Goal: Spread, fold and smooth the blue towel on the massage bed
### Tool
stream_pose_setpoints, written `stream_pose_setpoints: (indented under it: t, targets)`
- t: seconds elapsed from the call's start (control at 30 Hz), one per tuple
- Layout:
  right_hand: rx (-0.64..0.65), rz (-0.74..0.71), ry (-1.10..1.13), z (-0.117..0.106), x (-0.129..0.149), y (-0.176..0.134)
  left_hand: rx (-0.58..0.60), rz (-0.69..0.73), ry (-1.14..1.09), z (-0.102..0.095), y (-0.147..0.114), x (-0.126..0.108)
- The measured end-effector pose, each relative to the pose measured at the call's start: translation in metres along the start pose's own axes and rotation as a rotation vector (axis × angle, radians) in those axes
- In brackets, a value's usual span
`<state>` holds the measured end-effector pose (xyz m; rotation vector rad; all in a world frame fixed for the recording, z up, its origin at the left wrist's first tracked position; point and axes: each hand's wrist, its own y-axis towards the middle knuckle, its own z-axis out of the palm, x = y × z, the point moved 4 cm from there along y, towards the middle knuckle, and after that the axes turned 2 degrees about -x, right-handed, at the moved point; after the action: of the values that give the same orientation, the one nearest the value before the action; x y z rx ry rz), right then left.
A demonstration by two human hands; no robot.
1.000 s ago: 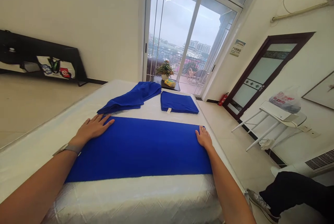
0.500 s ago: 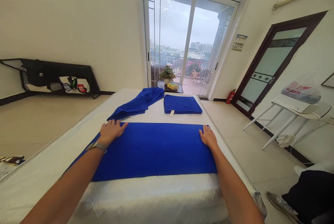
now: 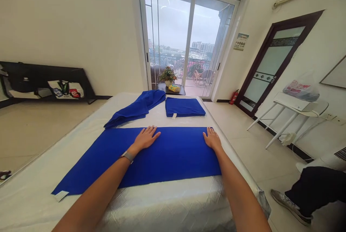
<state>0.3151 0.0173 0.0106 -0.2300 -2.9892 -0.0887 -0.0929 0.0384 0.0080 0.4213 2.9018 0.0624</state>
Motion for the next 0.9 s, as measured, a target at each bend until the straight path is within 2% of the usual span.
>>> stream_pose_setpoints:
  t: [0.23, 0.37, 0.5, 0.63, 0.7, 0.8, 0.9]
  targets:
    - [0.011, 0.011, -0.001, 0.002, -0.003, 0.003, -0.002, -0.245, 0.076, -0.028, -0.043, 0.13]
    - [0.0, 0.008, -0.024, 0.003, -0.003, 0.002, -0.017, -0.298, 0.099, -0.035, -0.059, 0.173]
    - [0.036, 0.016, -0.066, -0.002, -0.001, 0.001, -0.07, -0.33, 0.074, -0.036, -0.063, 0.18]
    - [0.171, 0.025, -0.154, -0.024, 0.008, 0.006, -0.091, -0.344, 0.068, -0.038, -0.065, 0.171]
    - [0.199, 0.01, -0.184, -0.036, 0.023, 0.008, -0.094, -0.341, 0.066, -0.04, -0.066, 0.167]
    - [0.163, -0.105, -0.159, -0.039, 0.074, 0.004, -0.104, -0.336, 0.068, -0.041, -0.067, 0.165]
    - [0.129, -0.267, -0.099, -0.021, 0.148, -0.011, -0.111, -0.328, 0.07, -0.04, -0.066, 0.167]
